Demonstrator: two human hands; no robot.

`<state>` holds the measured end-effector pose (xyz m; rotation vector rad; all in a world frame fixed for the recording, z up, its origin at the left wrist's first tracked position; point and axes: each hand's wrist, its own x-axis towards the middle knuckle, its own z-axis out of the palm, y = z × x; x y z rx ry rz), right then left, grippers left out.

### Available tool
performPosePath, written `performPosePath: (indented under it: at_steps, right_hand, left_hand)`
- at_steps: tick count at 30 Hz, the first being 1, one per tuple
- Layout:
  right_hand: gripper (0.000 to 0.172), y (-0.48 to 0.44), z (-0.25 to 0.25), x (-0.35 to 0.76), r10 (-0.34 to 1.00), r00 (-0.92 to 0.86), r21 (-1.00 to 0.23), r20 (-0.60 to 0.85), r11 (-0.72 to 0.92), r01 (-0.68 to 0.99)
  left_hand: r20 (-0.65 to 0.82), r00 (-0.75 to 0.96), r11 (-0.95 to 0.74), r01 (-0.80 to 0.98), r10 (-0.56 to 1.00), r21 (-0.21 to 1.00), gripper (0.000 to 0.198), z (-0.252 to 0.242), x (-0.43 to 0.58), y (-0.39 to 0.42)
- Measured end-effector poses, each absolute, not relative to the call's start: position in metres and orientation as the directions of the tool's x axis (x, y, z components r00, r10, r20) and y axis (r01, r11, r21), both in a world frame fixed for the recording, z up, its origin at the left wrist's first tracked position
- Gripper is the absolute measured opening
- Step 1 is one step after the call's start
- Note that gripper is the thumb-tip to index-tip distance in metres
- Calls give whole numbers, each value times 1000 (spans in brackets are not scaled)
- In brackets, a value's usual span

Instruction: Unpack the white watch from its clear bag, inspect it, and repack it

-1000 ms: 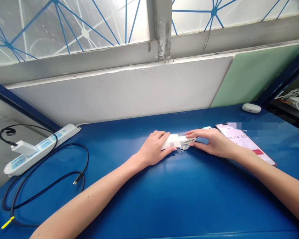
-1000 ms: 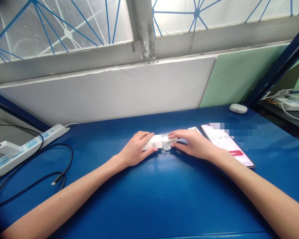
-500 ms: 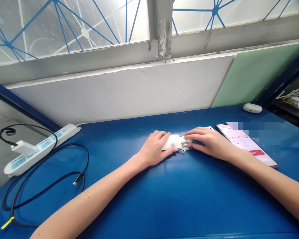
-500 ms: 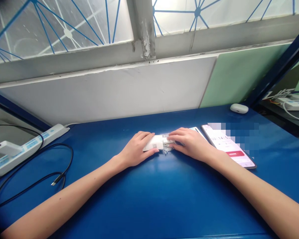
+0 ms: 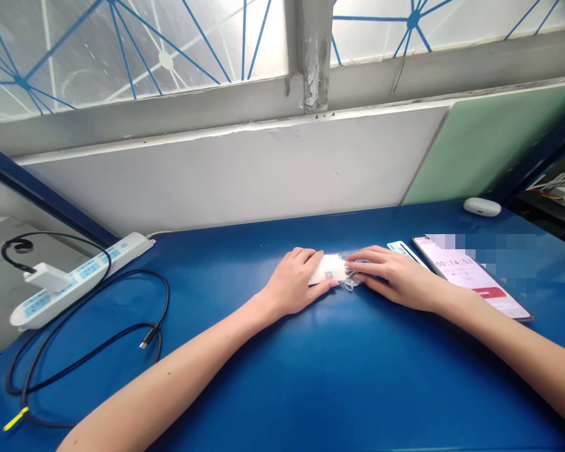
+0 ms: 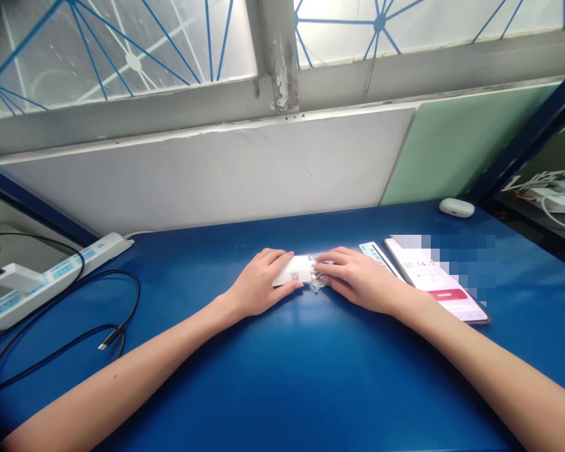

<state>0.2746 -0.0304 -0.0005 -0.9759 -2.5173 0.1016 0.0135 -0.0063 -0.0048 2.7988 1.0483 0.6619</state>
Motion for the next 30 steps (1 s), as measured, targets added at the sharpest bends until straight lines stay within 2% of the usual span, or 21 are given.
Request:
performPosePath:
  at_steps: [5, 8, 19, 23, 27, 30]
  right_hand:
    - [25, -30, 6, 279, 660, -630, -154, 409, 731, 665]
    - [23, -30, 2, 280, 680, -627, -143, 381, 713, 687]
    - [34, -44, 0, 266, 732, -630, -342, 260, 679, 649]
    - [39, -45, -3, 263, 723, -647, -377, 242, 685, 623]
    - [46, -42, -2, 266, 727, -654, -353, 210, 680, 643]
    - [44, -39, 0, 271, 743, -636, -345, 209, 665, 663]
  left_hand:
    - [365, 669, -758, 612, 648, 225, 53, -5, 14, -7]
    - [363, 667, -756, 614, 651, 227, 54, -5, 14, -7]
    - [343, 670, -750, 620, 659, 230, 51, -5, 14, -7]
    - [266, 700, -748, 630, 663, 207, 57, -5, 15, -6]
    - [118, 725, -732, 654, 679, 192, 66, -1, 15, -8]
    - [55, 731, -726, 661, 680, 189, 69, 4, 15, -10]
